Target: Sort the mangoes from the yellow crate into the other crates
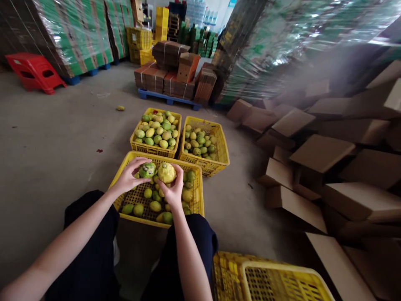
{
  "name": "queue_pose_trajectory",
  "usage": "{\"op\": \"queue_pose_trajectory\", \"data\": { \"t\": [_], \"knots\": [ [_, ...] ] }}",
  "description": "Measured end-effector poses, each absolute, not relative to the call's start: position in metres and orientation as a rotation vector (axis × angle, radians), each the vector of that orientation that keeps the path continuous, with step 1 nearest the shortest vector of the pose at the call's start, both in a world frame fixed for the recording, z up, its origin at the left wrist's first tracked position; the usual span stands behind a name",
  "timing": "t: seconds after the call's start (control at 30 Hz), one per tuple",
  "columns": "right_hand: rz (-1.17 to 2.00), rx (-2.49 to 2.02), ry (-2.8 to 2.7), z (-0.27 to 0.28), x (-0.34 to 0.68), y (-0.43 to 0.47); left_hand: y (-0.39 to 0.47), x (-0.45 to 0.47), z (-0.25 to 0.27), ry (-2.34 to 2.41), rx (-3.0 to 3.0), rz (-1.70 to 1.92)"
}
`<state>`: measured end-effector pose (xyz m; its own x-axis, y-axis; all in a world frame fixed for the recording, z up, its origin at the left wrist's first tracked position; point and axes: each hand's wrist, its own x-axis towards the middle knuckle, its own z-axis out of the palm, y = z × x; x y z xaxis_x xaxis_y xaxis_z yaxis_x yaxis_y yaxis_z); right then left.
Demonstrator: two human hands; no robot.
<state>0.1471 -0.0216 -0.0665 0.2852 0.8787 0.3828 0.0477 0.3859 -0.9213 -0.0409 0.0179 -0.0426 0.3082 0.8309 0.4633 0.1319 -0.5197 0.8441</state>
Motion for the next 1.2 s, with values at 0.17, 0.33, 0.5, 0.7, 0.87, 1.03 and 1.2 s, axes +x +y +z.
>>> {"op": "queue_pose_trajectory", "data": {
  "t": [0.17, 0.33, 0.5, 0.7, 0.87, 1.03, 1.2],
  "knots": [
    [0.703, -1.001, -1.146, -0.065, 0.148, -0.022, 0.016, -0.037, -0.048, 0.814, 1.823, 1.24],
    [0.674, -0.97, -1.158, -0.063, 0.147, -0.025, 0.017, -0.032, -0.054, 0.674, 1.691, 1.294],
    [0.612, -0.965, -1.198, -0.063, 0.147, -0.027, 0.015, -0.034, -0.053, 0.655, 1.821, 1.345],
    [0.604, -1.011, -1.206, -0.062, 0.147, -0.03, 0.012, -0.041, -0.047, 0.882, 2.003, 1.426],
    [0.719, -1.019, -1.139, -0.056, 0.15, -0.032, 0.016, -0.04, -0.046, 0.815, 1.71, 1.311],
    [1.021, -1.03, -1.016, -0.059, 0.151, -0.031, 0.023, -0.039, -0.047, 0.749, 1.316, 1.167],
    [1.076, -1.025, -0.893, -0.071, 0.149, -0.026, 0.024, -0.034, -0.051, 0.742, 1.107, 1.059]
  ]
}}
